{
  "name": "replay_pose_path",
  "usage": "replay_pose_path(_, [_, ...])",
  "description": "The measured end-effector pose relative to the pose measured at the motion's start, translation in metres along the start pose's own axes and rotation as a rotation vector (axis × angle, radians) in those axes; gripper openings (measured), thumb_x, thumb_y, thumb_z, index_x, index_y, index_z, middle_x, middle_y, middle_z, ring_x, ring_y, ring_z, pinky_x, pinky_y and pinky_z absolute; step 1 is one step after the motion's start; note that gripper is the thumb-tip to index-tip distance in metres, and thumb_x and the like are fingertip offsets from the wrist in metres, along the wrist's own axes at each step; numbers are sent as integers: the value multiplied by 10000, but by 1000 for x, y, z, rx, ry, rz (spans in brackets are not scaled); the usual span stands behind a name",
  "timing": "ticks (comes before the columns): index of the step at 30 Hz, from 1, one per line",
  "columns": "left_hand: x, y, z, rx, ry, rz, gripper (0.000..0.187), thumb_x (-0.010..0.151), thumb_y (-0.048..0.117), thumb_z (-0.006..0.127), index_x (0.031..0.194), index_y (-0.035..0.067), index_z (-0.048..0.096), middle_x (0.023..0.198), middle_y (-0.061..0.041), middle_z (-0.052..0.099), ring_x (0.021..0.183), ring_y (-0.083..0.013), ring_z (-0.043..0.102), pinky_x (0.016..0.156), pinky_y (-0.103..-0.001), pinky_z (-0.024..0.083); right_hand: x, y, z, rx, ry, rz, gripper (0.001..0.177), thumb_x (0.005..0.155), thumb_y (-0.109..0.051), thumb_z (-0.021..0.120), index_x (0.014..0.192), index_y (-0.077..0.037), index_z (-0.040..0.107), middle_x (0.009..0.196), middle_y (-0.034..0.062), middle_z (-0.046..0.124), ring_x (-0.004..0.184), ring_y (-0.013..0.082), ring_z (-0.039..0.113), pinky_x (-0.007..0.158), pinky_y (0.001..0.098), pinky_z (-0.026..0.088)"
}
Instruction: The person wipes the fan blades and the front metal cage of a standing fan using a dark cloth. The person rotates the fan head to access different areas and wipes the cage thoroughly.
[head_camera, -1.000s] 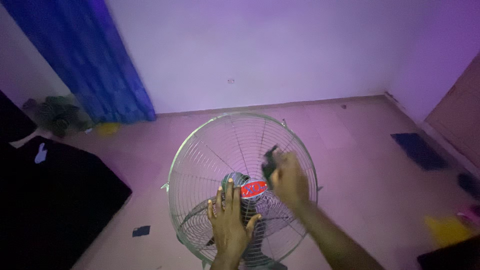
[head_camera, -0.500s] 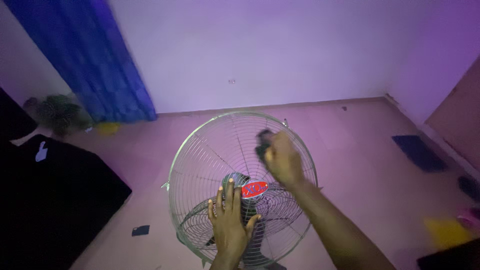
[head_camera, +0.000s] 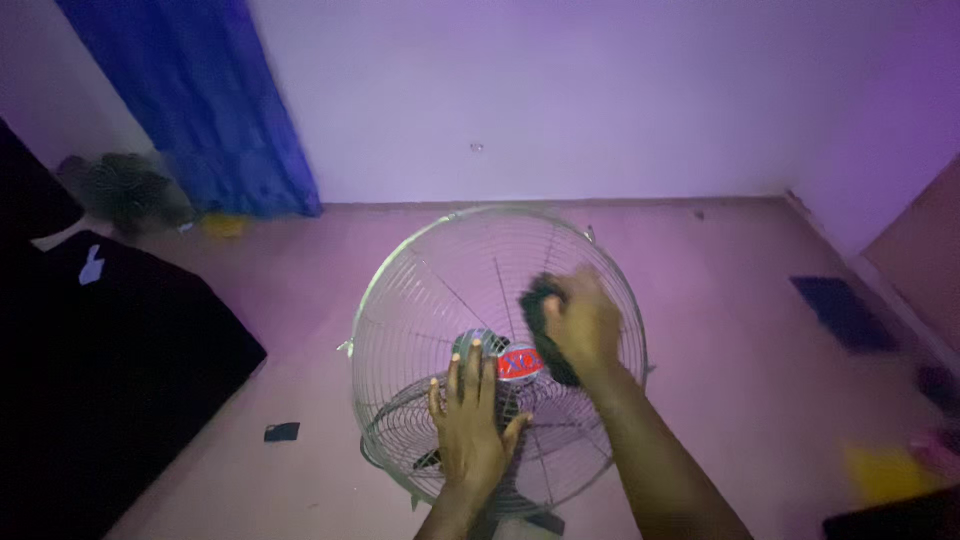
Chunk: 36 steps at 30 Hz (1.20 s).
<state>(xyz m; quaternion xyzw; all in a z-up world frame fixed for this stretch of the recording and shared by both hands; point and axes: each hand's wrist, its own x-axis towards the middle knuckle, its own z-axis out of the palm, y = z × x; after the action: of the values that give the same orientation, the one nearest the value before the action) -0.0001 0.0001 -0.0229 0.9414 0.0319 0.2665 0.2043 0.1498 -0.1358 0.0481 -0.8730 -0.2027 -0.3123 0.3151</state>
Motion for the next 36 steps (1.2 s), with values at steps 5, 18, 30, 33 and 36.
replay_pose_path(5, [3,2,4,36,-80,-39,1021,775,554,778,1534,32,339,1642,-161,242,1511,-401,174,1153,-642,66,12,-71,10,156,-376,-188,279,808,-137,716,1075,-191,776,1040,120,645,944,305,684,825,447,562])
replay_pose_path(18, [7,7,-7,1,-168,-96,1023,748,480,801,1549,69,314,1669,-166,221,1531,-402,163,1150,-649,57,4,17,18,-31,-88,235,241,865,-207,691,1072,-106,762,989,159,704,905,397,683,806,504,540])
replay_pose_path(30, [3,2,-2,-82,-45,-31,1061,728,452,815,1562,28,315,1671,-178,246,1527,-413,185,1160,-646,67,25,-2,23,126,-162,197,288,875,-124,713,1162,-113,693,1089,133,658,987,325,680,862,456,542])
replay_pose_path(33, [1,5,-7,-85,-40,-45,1001,731,445,834,1511,55,343,1618,-145,261,1499,-387,193,1169,-631,80,29,36,14,1,-2,219,285,889,-222,753,1135,-91,691,1058,152,673,980,370,670,854,488,531])
replay_pose_path(36, [2,2,-3,-76,-32,-24,1010,743,477,835,1507,28,350,1626,-153,251,1490,-397,194,1160,-644,68,27,5,11,-28,-28,172,253,838,-178,743,1090,-161,755,1069,159,657,957,367,666,825,495,538])
